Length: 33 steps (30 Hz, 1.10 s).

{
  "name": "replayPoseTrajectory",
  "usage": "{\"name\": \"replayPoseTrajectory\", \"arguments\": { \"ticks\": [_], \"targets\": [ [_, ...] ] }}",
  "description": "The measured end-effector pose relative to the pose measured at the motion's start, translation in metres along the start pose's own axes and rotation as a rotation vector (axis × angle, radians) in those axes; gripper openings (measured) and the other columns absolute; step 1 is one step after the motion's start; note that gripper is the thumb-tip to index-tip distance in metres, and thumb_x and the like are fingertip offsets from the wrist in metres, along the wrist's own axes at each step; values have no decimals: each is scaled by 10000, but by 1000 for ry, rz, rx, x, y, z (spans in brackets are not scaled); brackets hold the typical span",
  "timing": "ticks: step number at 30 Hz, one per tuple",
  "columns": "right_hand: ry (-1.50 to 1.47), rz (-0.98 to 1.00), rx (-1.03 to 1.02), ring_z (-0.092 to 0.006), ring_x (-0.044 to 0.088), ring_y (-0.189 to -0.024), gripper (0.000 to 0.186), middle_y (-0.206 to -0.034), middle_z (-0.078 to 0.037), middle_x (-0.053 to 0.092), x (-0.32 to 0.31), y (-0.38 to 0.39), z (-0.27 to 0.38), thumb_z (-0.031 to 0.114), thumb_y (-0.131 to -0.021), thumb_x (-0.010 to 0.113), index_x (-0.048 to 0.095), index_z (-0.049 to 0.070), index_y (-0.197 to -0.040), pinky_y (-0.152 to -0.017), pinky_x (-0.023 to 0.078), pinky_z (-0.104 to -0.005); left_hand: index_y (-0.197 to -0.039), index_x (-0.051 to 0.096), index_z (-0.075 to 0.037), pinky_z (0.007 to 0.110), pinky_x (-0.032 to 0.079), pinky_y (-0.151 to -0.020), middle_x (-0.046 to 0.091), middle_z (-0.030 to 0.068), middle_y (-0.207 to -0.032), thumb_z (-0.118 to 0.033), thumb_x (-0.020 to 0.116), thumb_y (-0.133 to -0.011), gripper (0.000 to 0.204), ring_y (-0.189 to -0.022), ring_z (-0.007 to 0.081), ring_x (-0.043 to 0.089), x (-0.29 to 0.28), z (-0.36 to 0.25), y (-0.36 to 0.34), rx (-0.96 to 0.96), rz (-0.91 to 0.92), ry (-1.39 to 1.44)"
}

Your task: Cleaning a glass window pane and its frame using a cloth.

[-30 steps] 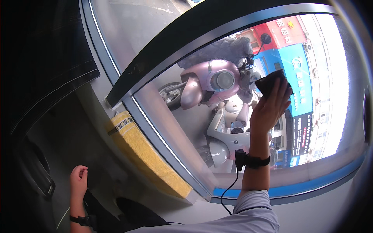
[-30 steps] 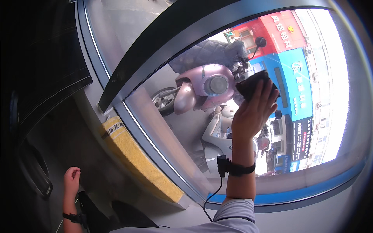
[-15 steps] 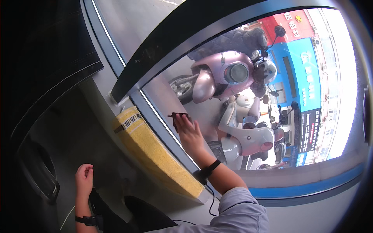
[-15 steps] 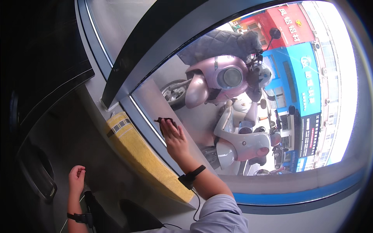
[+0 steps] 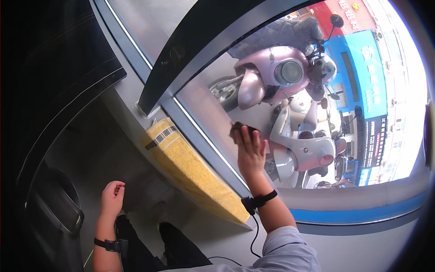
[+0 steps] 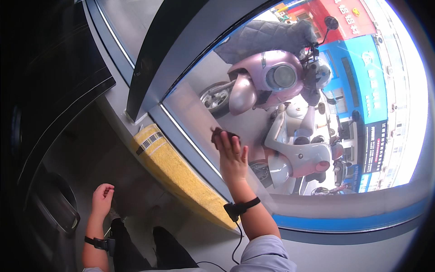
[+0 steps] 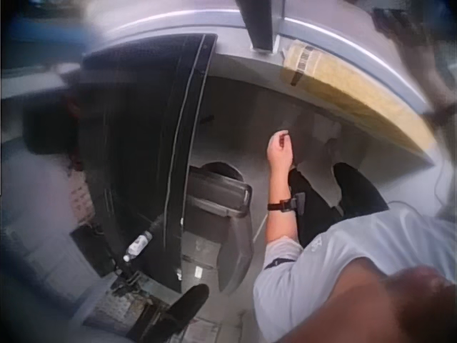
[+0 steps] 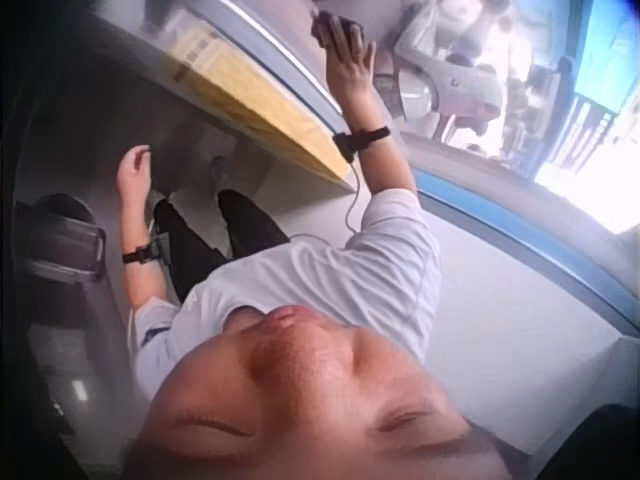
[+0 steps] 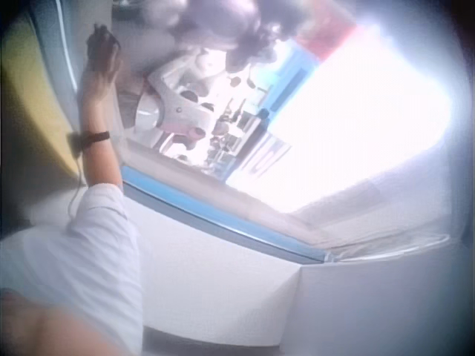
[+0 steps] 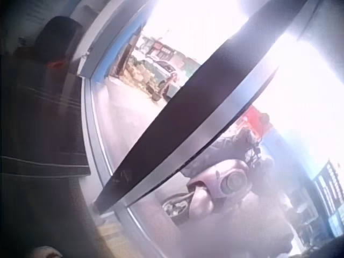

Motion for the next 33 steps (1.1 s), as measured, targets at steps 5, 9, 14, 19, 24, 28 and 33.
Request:
{"name": "replayPoseTrajectory", "arguments": {
  "ticks": [5,9,14,19,24,28,33],
  "targets": [
    [-194,252,-190,-153,247,-1568,606,-1672,78,339,55,64,92,135,-941,481,503,237,-1538,-1294,35,-435,-1024,685,-7,273,531,-737,671,65,-947,-20,644,-948,87,-795,135,641,-2,35,10,-57,25,-23],
    [-25,115,-126,-206,291,-1562,587,-1675,40,357,8,37,7,134,-983,448,487,259,-1555,-1283,20,-506,-1030,691,-12,283,542,-748,679,67,-946,-28,653,-944,96,-808,146,653,-5,28,10,-71,63,-53],
    [26,-326,476,-393,215,-1573,511,-1669,-116,351,-121,-8,-230,238,-1105,389,378,178,-1613,-1231,35,-643,-1042,693,-3,278,539,-762,686,58,-942,-40,652,-954,104,-816,132,649,-6,-5,-3,-8,88,-16],
    [33,-410,586,-438,188,-1567,533,-1688,-135,301,-115,15,-234,269,-1106,414,348,171,-1626,-1229,63,-652,-1049,690,-9,252,525,-783,685,29,-934,-43,644,-968,99,-835,98,631,18,-24,-12,3,180,-42],
    [-42,92,156,-226,195,-1595,580,-1692,75,313,20,101,-9,171,-982,477,497,298,-1548,-1292,0,-507,-1041,698,-6,276,539,-763,685,55,-954,-43,666,-949,104,-830,126,657,23,13,-2,20,183,-106],
    [-143,179,-26,-127,204,-1583,612,-1689,103,309,47,132,47,156,-954,474,489,277,-1554,-1299,31,-469,-1046,699,-12,271,534,-766,685,50,-949,-32,657,-954,103,-836,126,650,13,36,17,-54,142,-123],
    [-78,48,124,-178,288,-1563,582,-1671,65,361,-13,92,-52,155,-977,452,503,271,-1545,-1294,17,-483,-1056,694,-4,259,527,-781,693,47,-940,-37,645,-963,110,-826,111,641,10,29,42,-59,188,-119]
  ]
}}
Point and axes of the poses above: each hand's wrist, its own y-axis away from the middle knuckle, its own x-axis out of the palm, z = x × y, the point moved 4 cm from there along -y, towards the middle knuckle
